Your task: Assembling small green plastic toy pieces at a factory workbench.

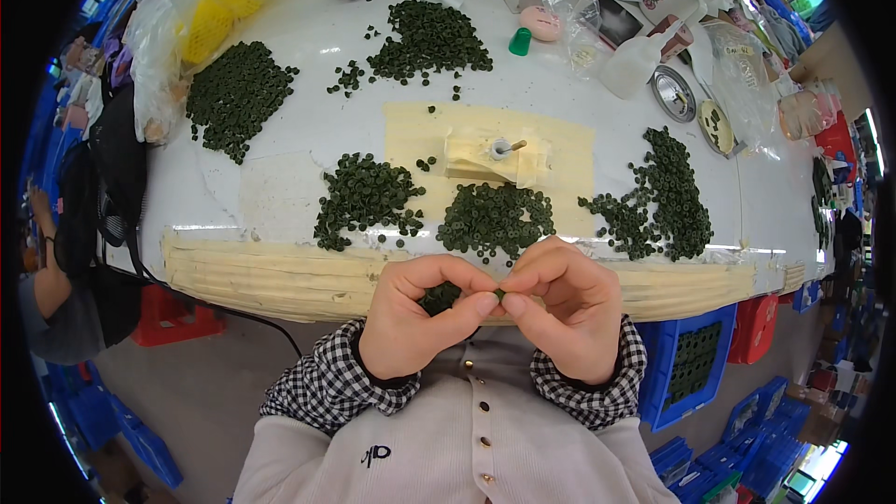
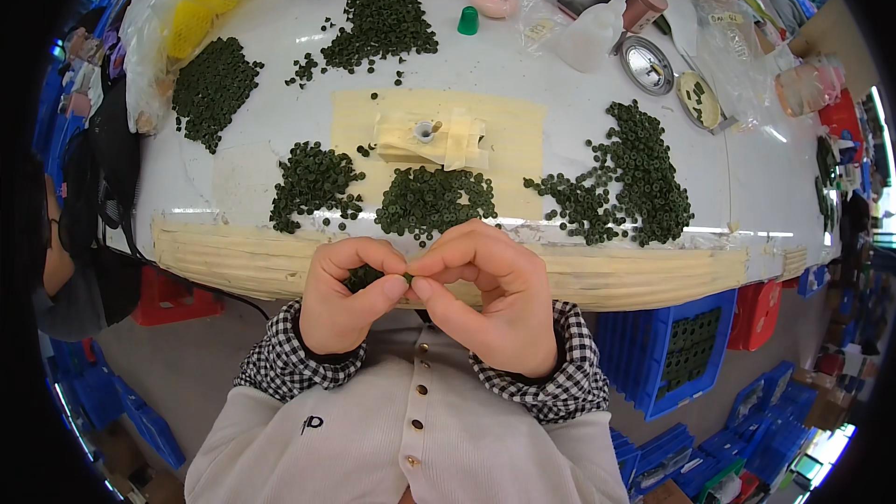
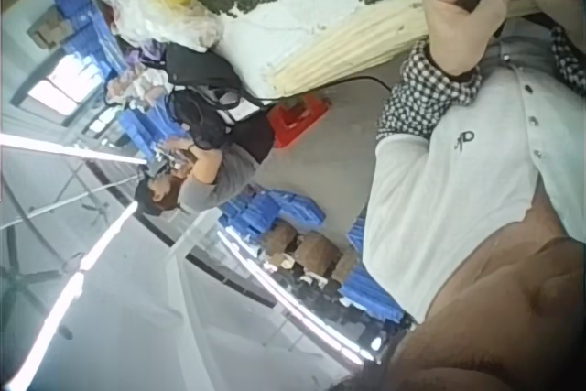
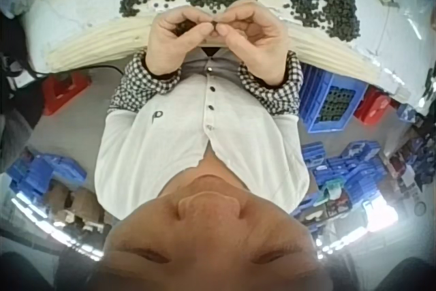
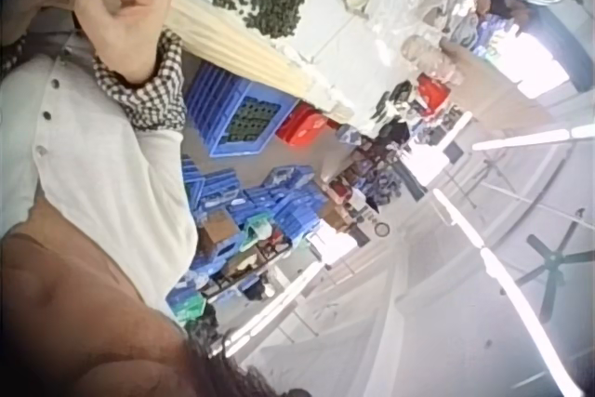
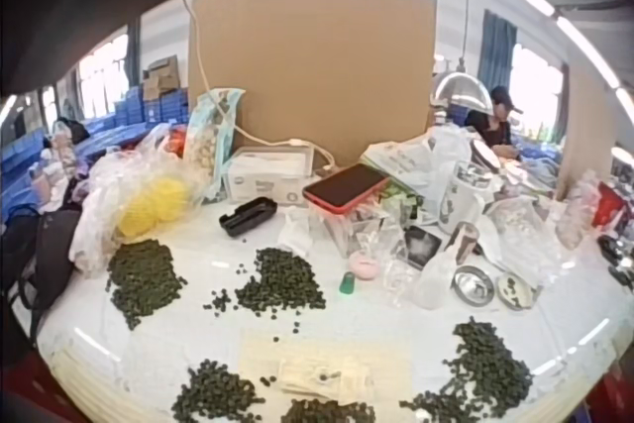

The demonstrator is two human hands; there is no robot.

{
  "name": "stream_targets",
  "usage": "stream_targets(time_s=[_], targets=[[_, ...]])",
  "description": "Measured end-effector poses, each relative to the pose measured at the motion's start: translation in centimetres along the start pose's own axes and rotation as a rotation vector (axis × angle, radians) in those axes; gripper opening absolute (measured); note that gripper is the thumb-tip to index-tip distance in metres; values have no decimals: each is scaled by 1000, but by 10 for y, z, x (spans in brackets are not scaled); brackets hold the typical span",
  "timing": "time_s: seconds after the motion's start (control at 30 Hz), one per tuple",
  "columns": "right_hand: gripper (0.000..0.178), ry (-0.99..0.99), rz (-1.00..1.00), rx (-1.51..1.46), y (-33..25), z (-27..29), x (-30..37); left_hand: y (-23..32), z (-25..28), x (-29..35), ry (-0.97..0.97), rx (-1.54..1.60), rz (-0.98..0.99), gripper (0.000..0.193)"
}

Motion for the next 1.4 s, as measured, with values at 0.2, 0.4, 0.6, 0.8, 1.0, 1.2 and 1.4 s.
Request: stream_targets(time_s=[0.2, 0.4, 0.6, 0.8, 1.0, 1.2, 1.4], targets=[[14, 13, 29, 45, 3, -1, 0, -4, 3, 2, 26, 15, 13, 5], [16, 83, 55, 93, 0, -1, -1, -8, 1, 3, 104, 427, 204, 7], [17, 114, 102, 223, -3, 2, -1, -4, 10, 2, 206, 684, 321, 13], [14, 96, 101, 239, -3, 0, -3, -3, 17, 3, 260, 812, 326, 18], [13, 105, 106, 283, -5, 0, -3, 0, 27, 0, 338, 990, 259, 22], [16, 212, 285, 552, -20, -4, 1, 1, 27, 0, 357, 1073, 202, 31], [22, 265, 490, 829, -29, -24, 6, 4, 2, -8, 265, 959, 251, 47]])
Point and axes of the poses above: each hand's wrist, its own x-axis away from the middle knuckle, its own z-axis out of the back of the hand, y = z × x, the point moved 7 cm from there along -x, towards the middle knuckle, and after that the axes turned 11 degrees about -z, right-handed, at the moved point
